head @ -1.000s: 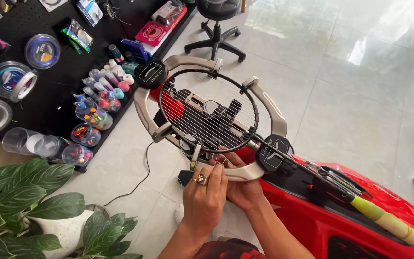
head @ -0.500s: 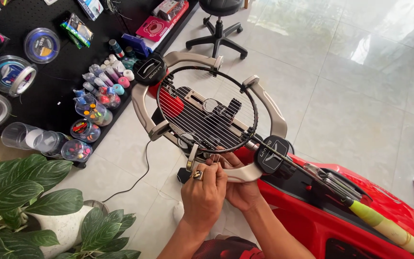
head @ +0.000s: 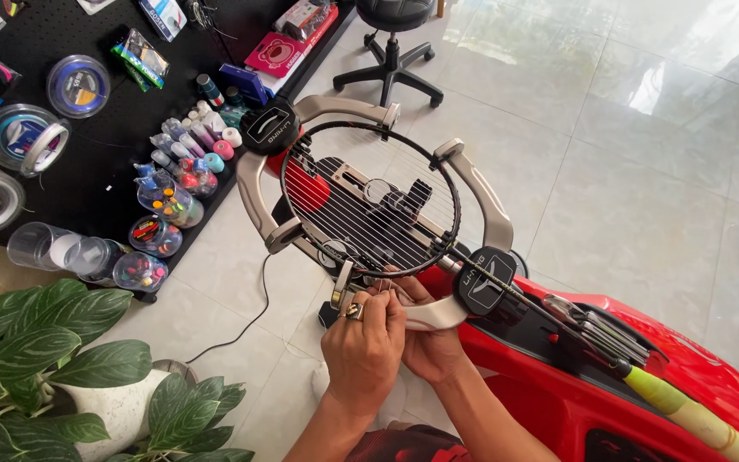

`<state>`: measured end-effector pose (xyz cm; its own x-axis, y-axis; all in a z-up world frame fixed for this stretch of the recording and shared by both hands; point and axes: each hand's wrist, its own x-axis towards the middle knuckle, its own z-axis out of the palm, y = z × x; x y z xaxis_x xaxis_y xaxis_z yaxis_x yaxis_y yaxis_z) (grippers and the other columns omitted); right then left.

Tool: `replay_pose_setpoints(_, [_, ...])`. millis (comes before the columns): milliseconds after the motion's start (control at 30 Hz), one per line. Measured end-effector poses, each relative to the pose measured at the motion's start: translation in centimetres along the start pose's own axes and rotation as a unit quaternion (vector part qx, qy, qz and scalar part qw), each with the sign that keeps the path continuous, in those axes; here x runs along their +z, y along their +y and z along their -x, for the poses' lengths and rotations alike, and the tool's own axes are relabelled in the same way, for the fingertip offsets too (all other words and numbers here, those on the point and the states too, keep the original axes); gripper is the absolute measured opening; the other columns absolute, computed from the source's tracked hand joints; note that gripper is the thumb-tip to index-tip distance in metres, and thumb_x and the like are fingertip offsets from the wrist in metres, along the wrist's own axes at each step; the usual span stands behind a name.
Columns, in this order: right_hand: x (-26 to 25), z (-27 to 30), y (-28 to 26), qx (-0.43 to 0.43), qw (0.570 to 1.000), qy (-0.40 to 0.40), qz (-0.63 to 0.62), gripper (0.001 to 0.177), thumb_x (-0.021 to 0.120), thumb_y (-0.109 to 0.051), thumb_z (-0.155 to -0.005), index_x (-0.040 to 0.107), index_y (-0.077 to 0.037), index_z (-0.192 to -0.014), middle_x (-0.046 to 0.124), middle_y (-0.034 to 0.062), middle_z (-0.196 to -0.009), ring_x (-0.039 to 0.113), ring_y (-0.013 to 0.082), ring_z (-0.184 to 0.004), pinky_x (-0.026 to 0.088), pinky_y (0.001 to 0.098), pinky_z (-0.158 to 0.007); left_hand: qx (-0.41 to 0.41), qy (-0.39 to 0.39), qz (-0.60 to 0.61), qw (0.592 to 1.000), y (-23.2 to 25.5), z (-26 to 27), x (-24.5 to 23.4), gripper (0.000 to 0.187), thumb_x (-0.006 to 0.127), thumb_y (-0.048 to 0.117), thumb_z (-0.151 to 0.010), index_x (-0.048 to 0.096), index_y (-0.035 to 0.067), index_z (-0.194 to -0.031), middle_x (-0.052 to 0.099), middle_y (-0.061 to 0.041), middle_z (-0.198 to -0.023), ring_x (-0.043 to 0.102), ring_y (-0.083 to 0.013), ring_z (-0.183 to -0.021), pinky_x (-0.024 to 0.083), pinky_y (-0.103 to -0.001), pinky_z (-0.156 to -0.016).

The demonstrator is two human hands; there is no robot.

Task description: Stringing a badminton racket using a professional stringing machine.

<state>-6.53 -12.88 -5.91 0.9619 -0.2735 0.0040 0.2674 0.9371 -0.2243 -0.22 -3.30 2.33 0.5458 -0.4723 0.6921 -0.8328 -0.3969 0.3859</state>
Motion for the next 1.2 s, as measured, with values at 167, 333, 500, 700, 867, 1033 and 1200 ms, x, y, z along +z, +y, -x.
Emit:
replay_pose_setpoints(167, [-0.8, 0.2, 0.4, 0.000, 1.000, 0.012, -0.001, 0.045, 0.062, -0.014, -0.103, 0.052, -0.004, -0.145, 0.062, 0.0110, -0.135, 0.060, 0.0218, -0.126, 0.051, 0.0351, -0.109, -0.004, -0.009, -0.017, 1.000, 0.2, -0.4, -0.2, 0.019, 0.074, 0.007, -0.092, 0.056, 0.006, -0.083, 0.062, -0.007, -0.076, 0.066, -0.0251, -0.065, 0.052, -0.036, -0.053])
replay_pose_setpoints(333, [-1.9, 0.2, 0.8, -0.002, 1.000, 0.025, -0.002, 0.040, 0.064, -0.012, -0.104, 0.054, -0.005, -0.142, 0.062, 0.0115, -0.135, 0.061, 0.0208, -0.123, 0.052, 0.0347, -0.106, -0.013, -0.019, -0.034, 0.999, 0.1, -0.4, -0.2, 0.017, 0.074, 0.009, -0.091, 0.058, 0.006, -0.084, 0.063, -0.007, -0.077, 0.066, -0.0242, -0.062, 0.051, -0.036, -0.051])
replay_pose_setpoints(500, [-1.9, -0.1, 1.0, -0.007, 0.999, 0.046, 0.014, 0.039, 0.063, -0.013, -0.097, 0.057, -0.010, -0.135, 0.065, 0.0066, -0.129, 0.065, 0.0179, -0.119, 0.054, 0.0324, -0.102, -0.029, -0.048, -0.038, 0.998, -0.2, -0.4, -0.4, 0.011, 0.075, 0.008, -0.091, 0.064, 0.006, -0.092, 0.063, -0.007, -0.081, 0.065, -0.0224, -0.058, 0.051, -0.034, -0.050])
replay_pose_setpoints(700, [-1.7, -0.4, 1.3, 0.000, 0.997, 0.069, 0.020, 0.028, 0.059, -0.009, -0.104, 0.059, -0.010, -0.132, 0.067, 0.0051, -0.121, 0.066, 0.0156, -0.111, 0.057, 0.0312, -0.094, -0.020, -0.036, -0.028, 0.999, -0.5, -0.5, -0.7, 0.011, 0.073, 0.009, -0.094, 0.065, 0.006, -0.101, 0.061, -0.005, -0.083, 0.065, -0.0224, -0.063, 0.051, -0.034, -0.055])
replay_pose_setpoints(867, [-2.2, -0.5, 2.1, -0.011, 0.996, 0.086, 0.029, 0.025, 0.057, -0.010, -0.105, 0.060, -0.009, -0.131, 0.067, 0.0057, -0.120, 0.066, 0.0158, -0.111, 0.057, 0.0320, -0.093, 0.015, -0.086, -0.052, 0.995, -1.6, -1.0, -0.9, 0.029, 0.071, 0.005, -0.087, 0.070, 0.003, -0.116, 0.062, -0.006, -0.085, 0.064, -0.0215, -0.060, 0.050, -0.033, -0.050])
replay_pose_setpoints(1033, [-1.7, -0.6, 2.8, -0.025, 0.997, 0.074, 0.009, 0.030, 0.058, -0.009, -0.106, 0.059, -0.010, -0.136, 0.066, 0.0076, -0.126, 0.065, 0.0168, -0.114, 0.056, 0.0318, -0.095, 0.011, -0.133, -0.043, 0.990, -2.4, -1.0, -1.2, 0.041, 0.071, 0.002, -0.079, 0.070, 0.003, -0.121, 0.062, -0.006, -0.088, 0.065, -0.0217, -0.060, 0.051, -0.034, -0.051])
replay_pose_setpoints(1200, [-2.0, -0.2, 3.5, -0.023, 0.996, 0.078, -0.037, 0.044, 0.061, -0.018, -0.099, 0.053, -0.011, -0.142, 0.063, 0.0094, -0.138, 0.063, 0.0225, -0.124, 0.053, 0.0374, -0.104, 0.032, -0.204, -0.011, 0.978, -3.1, -2.1, -2.5, 0.047, 0.067, 0.005, -0.081, 0.067, 0.001, -0.127, 0.061, -0.010, -0.093, 0.066, -0.0262, -0.070, 0.053, -0.038, -0.056])
